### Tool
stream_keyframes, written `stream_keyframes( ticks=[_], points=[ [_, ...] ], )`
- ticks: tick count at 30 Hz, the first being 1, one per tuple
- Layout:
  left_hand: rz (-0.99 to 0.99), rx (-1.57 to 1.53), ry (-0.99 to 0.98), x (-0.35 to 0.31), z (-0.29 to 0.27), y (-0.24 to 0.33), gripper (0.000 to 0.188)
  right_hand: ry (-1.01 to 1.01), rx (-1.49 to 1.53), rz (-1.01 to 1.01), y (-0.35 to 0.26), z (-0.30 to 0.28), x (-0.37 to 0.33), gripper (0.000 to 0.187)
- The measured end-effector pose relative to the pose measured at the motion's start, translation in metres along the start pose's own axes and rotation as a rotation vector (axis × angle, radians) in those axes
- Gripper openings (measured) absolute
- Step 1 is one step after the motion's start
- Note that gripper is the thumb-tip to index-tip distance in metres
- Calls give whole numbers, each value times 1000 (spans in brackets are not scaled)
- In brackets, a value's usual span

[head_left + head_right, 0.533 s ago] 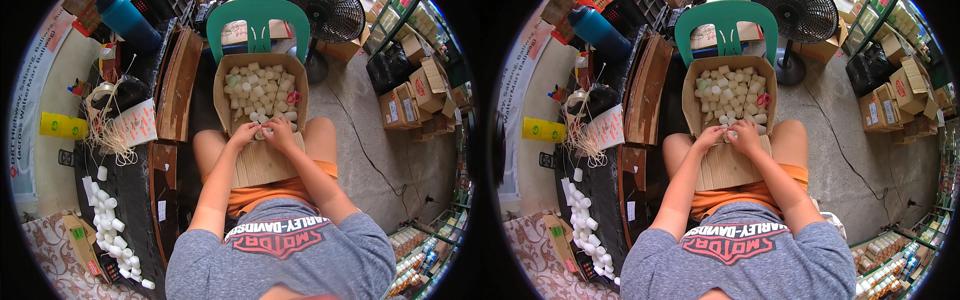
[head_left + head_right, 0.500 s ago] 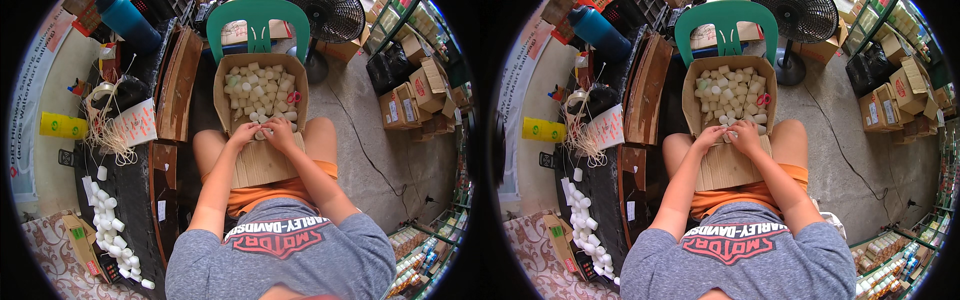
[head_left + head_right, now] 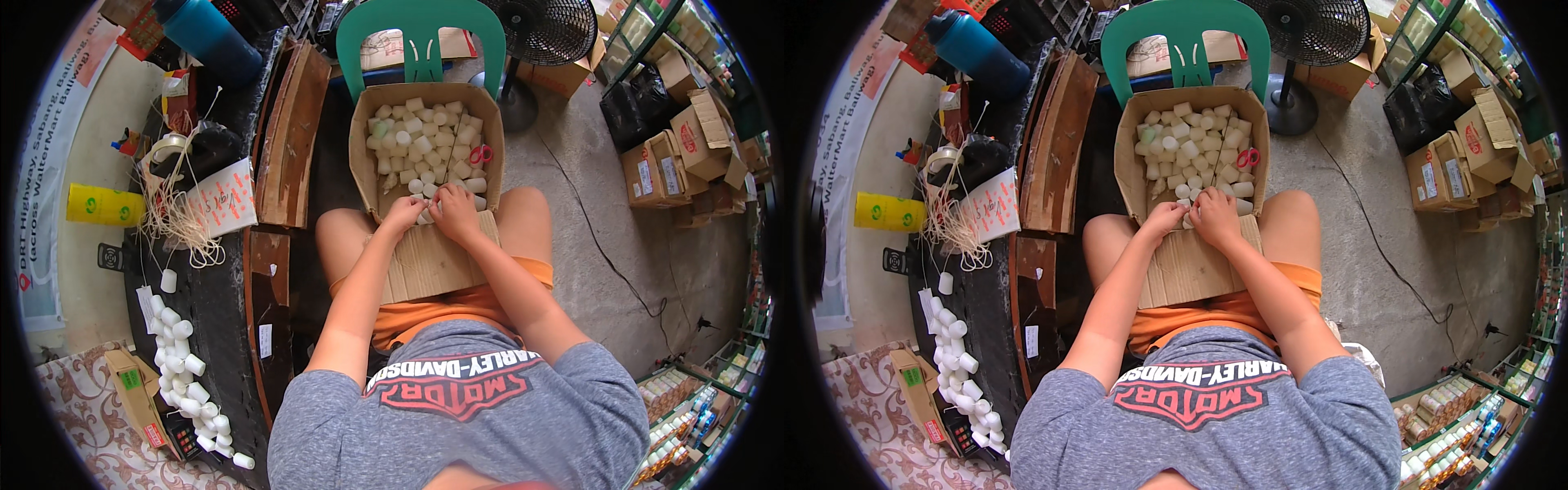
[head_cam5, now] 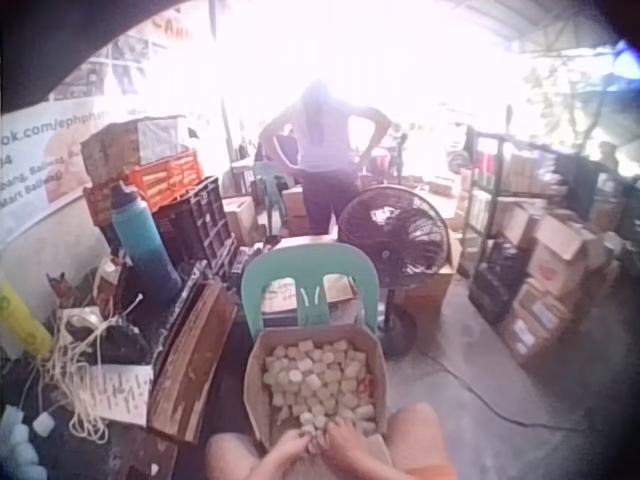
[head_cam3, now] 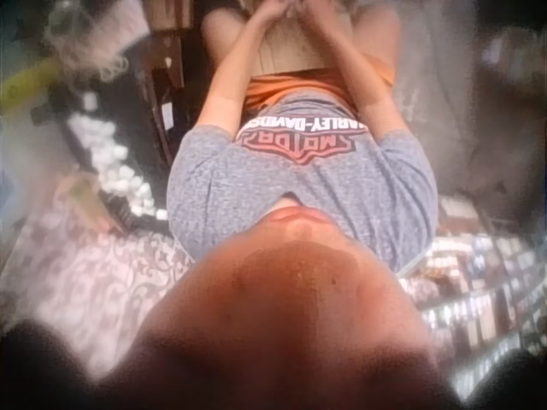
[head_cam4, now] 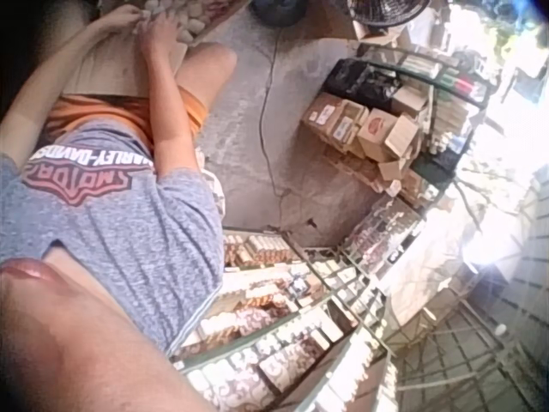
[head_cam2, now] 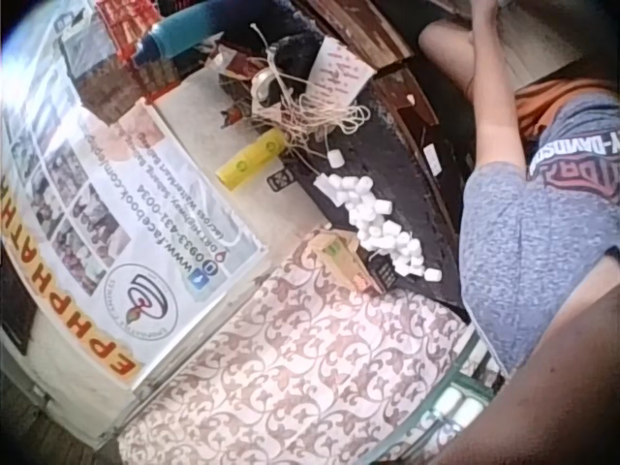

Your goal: The person sits cross-legged on a chair and threads small white cylindrical objects onto a string using both hands. They pick up the objects from a cardboard box on their lap, insert the string through the center, and occasionally use scissors to cut the string. The assembled strings are placed on a nearby table.

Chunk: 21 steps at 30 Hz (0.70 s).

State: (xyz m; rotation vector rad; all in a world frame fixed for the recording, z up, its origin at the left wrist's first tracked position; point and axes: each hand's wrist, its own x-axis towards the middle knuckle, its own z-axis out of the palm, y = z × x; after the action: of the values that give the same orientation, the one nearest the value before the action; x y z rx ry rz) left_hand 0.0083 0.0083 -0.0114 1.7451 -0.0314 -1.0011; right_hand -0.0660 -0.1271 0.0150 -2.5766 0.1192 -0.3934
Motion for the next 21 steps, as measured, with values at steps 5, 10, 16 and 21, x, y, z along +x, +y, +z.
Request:
stream_keyframes(
  ticks=[5, 10, 16, 21],
  points=[
    [252, 83, 71, -5, 9, -2, 30, -31, 72, 47, 6, 1, 1, 13],
    [265, 446, 158, -9, 10, -2, 32, -107, 124, 92, 8, -1, 4, 14],
    [170, 588, 258, -28, 17, 26, 29, -105, 246, 205, 14, 3, 5, 17],
    [194, 532, 292, -25, 15, 21, 25, -109, 398, 350, 10, -2, 10, 21]
  ],
)
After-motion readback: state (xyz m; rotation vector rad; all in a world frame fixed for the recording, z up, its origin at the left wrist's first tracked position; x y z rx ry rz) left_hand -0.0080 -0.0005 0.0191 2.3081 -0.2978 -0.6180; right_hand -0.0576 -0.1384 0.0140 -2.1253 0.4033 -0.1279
